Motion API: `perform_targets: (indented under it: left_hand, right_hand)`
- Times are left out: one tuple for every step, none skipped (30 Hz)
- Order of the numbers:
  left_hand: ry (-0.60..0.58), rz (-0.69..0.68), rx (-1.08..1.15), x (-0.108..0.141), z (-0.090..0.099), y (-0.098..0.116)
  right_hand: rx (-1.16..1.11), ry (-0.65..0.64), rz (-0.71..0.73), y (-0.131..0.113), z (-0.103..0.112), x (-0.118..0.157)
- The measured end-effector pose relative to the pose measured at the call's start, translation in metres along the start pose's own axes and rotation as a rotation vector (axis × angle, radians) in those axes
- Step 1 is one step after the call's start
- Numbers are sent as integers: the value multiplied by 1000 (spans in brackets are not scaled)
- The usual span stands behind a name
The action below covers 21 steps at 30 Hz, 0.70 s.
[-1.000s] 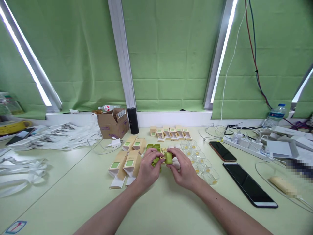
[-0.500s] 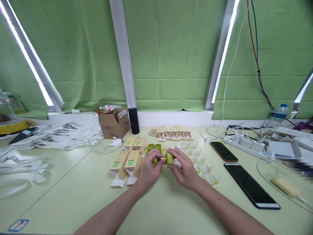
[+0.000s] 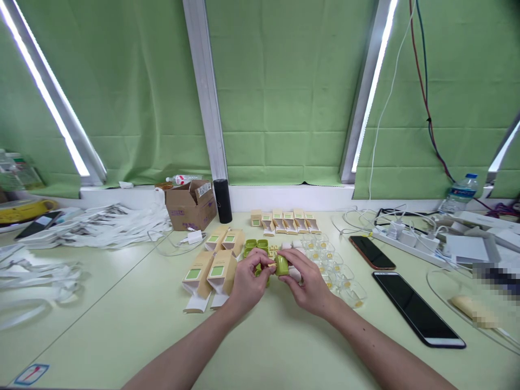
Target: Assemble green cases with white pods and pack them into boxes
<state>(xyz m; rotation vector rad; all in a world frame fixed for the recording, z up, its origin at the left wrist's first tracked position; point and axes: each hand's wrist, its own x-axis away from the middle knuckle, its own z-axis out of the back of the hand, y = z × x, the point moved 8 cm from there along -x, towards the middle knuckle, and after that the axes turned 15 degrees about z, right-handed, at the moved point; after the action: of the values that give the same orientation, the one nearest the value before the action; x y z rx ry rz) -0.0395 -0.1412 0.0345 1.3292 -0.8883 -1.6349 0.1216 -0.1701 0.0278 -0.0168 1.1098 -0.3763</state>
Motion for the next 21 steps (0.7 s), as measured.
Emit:
perform_targets:
  left_hand:
    - [1,5,-1,0,0,0]
    - [3,4,-2,0,1,0]
    - [4,-3,-4,-1,1,1]
    - [5,-19,-7,-1,1,2]
    - [3,-43,-13,-1,1,4]
    - [-1,-72,-22,-1,1,6]
    - [-5,-102,-35,-1,1,8]
    - [-7,-129,-50,-1,0,10]
    - [-7,-150,-64,0,0,11]
    - [-3,-165,-76,0,1,12]
    - [6,-175,-85,0,1,13]
    - [20,-185,-92,0,2,14]
    - [35,-192,-100,0,3,15]
    - [50,-196,-111,1,5,15]
    - [61,-197,-125,1,5,16]
    - [67,-195,-143,2,6,16]
    - [63,-191,-164,2,6,17]
    - [52,-186,-185,3,6,17]
    - [36,-182,-202,3,5,18]
    - [18,-178,-216,3,5,18]
    - [1,-173,-227,3,5,18]
  right_hand:
    - [0,-1,-1,0,0,0]
    - [-1,-2,-1,0,0,0]
    - [-3,-3,-1,1,0,1]
    - [-5,-4,0,1,1,1]
    - [-7,-5,1,1,1,1]
    - [-9,-4,3,1,2,0]
    - [-12,-3,4,1,2,0]
    - [-17,-4,3,1,3,-1]
    - [-26,-5,1,1,3,-2]
    - [-39,-6,-5,1,3,-4]
    - [-56,-4,-15,0,4,-5]
    - [-79,1,-31,0,3,-7]
    - [-105,11,-51,0,3,-9]
    - [-133,24,-76,0,3,-10]
    - [-161,39,-102,0,3,-11]
    - [-187,52,-125,1,2,-11]
    - [-208,65,-145,2,2,-11]
    - [-224,75,-157,2,2,-11]
    - [-229,81,-162,3,2,-11]
    - [-222,83,-160,4,2,-10]
    - [-204,81,-152,4,3,-10]
